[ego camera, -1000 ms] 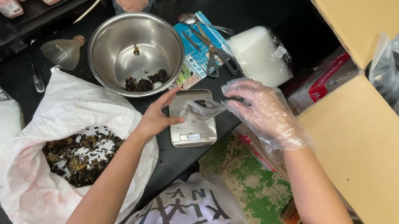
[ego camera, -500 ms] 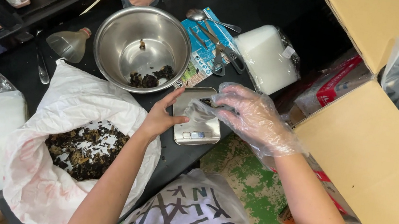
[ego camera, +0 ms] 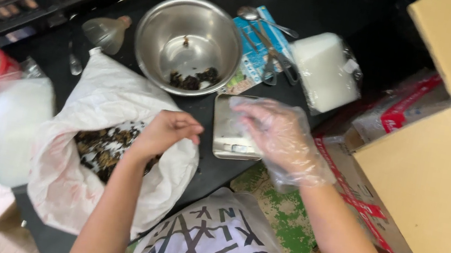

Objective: Scooping dried food into small plastic bags, weighing them on a digital scale, and packing the bags into a cardboard box.

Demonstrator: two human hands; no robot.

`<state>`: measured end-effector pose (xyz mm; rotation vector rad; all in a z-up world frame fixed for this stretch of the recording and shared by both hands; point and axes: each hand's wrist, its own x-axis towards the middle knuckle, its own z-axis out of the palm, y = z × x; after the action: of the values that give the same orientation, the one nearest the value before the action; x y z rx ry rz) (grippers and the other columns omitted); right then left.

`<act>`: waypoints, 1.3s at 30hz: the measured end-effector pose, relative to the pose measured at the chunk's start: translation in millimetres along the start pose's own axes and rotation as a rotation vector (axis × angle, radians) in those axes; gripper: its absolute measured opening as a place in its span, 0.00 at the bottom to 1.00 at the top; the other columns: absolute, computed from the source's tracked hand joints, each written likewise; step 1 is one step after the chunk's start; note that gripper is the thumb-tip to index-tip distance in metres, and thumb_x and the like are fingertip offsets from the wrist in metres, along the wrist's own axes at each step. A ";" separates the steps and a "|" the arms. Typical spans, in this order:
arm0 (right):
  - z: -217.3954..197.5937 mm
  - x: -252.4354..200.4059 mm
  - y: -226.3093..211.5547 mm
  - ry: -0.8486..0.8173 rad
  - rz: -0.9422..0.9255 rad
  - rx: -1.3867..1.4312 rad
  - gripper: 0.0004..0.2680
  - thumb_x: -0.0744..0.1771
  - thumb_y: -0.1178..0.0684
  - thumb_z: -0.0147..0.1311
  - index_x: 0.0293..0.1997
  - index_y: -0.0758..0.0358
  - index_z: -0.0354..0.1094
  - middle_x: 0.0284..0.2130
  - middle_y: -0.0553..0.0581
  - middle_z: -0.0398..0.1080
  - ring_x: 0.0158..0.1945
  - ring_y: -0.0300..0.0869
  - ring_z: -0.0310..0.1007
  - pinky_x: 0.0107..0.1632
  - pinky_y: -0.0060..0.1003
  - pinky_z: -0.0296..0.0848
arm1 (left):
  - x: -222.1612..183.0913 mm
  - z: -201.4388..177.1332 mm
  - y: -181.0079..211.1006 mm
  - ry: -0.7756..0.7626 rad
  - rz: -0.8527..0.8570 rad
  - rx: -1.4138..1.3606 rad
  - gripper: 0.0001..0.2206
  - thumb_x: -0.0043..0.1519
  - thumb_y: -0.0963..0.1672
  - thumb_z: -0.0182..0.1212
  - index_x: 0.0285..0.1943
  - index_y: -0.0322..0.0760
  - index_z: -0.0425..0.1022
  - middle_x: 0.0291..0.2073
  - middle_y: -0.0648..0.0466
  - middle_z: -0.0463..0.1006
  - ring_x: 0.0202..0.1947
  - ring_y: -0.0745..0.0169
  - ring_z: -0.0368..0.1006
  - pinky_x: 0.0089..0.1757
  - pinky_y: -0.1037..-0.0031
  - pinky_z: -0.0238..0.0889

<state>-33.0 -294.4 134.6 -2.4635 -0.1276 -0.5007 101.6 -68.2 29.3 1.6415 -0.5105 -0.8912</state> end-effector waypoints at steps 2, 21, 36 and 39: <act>38.1 6.3 -31.6 -0.106 -0.038 0.051 0.06 0.66 0.54 0.58 0.46 0.57 0.78 0.38 0.60 0.80 0.46 0.54 0.79 0.49 0.47 0.77 | -27.3 -35.1 -9.5 0.104 -0.039 0.147 0.07 0.64 0.45 0.62 0.39 0.40 0.84 0.24 0.53 0.85 0.28 0.68 0.72 0.39 0.75 0.67; 338.2 2.3 -21.7 -0.578 0.657 0.036 0.15 0.65 0.50 0.48 0.55 0.61 0.72 0.47 0.66 0.75 0.52 0.62 0.76 0.53 0.51 0.76 | -109.7 -58.0 -138.6 0.260 -0.359 0.913 0.13 0.62 0.41 0.62 0.55 0.35 0.74 0.54 0.40 0.71 0.56 0.38 0.73 0.49 0.53 0.75; 279.1 11.8 -65.0 -0.644 0.087 -0.001 0.07 0.64 0.49 0.59 0.46 0.45 0.77 0.42 0.54 0.79 0.51 0.50 0.78 0.54 0.43 0.77 | -101.6 -75.8 -175.1 0.437 -0.360 0.704 0.11 0.57 0.38 0.63 0.48 0.28 0.75 0.47 0.38 0.74 0.50 0.36 0.77 0.47 0.54 0.75; 279.3 19.5 -48.3 -0.539 0.353 0.337 0.09 0.66 0.54 0.56 0.51 0.55 0.76 0.49 0.61 0.77 0.59 0.54 0.73 0.61 0.48 0.71 | -103.1 -79.9 -171.9 0.519 -0.303 0.502 0.10 0.58 0.37 0.62 0.48 0.27 0.78 0.45 0.37 0.75 0.49 0.36 0.77 0.47 0.56 0.74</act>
<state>65.3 -91.1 -37.8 -2.1606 0.0083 0.3184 78.2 102.8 -100.2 2.3604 -0.1222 -0.5292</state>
